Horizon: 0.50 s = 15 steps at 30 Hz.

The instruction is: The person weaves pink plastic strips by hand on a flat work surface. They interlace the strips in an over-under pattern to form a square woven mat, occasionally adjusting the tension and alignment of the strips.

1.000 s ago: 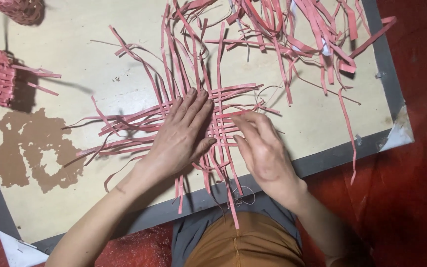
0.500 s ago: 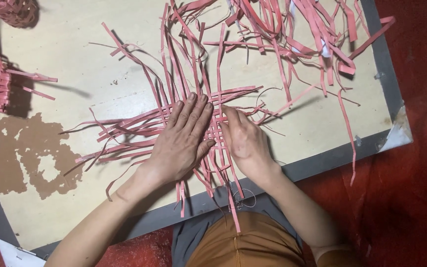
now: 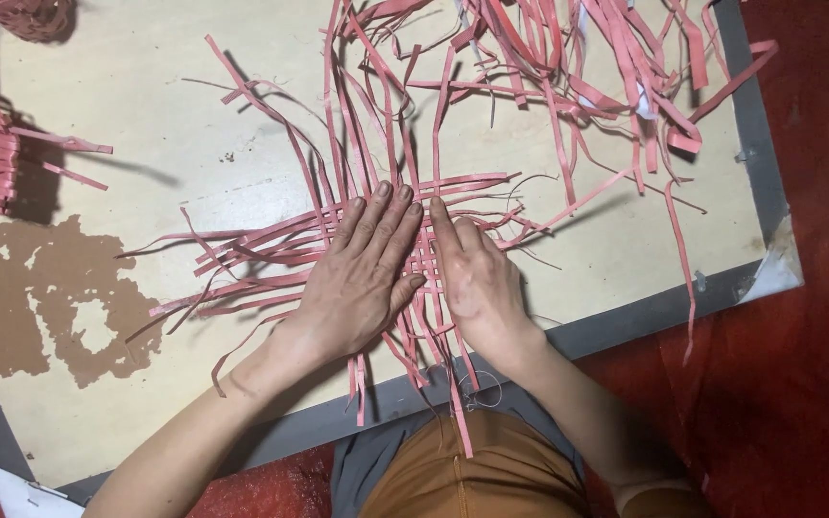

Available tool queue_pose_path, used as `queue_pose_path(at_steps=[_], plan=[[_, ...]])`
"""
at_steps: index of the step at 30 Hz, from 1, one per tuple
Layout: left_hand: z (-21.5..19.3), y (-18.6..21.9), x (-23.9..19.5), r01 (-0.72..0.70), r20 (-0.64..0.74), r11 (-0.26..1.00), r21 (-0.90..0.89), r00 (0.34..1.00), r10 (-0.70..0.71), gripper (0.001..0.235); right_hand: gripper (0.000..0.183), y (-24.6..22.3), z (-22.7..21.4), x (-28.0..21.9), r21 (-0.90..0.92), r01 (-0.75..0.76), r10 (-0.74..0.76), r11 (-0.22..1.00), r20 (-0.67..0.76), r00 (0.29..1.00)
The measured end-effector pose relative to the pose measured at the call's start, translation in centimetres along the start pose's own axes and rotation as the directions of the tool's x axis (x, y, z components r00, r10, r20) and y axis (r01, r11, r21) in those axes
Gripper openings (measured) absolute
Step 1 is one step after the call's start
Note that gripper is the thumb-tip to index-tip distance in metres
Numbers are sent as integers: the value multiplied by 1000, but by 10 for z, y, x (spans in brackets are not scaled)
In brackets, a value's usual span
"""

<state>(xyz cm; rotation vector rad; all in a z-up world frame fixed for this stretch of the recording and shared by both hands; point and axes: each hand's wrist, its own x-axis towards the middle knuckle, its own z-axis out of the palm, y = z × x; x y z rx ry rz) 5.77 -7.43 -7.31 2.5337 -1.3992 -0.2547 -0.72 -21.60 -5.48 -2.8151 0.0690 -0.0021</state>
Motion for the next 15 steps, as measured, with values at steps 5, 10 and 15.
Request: queue_pose_path(at_steps=[5, 10, 15], plan=[[-1, 0, 0, 6, 8, 1000, 11, 1000, -6, 61, 40, 1, 6, -2, -17, 23, -23, 1000, -34, 999], [-2, 1, 1, 3, 1, 1000, -19, 1000, -3, 61, 43, 3, 6, 0, 6, -8, 8, 1000, 23, 1000], [0, 1, 1, 3, -10, 1000, -20, 1000, -3, 61, 53, -5, -18, 11, 99, -75, 60, 992, 145, 988]])
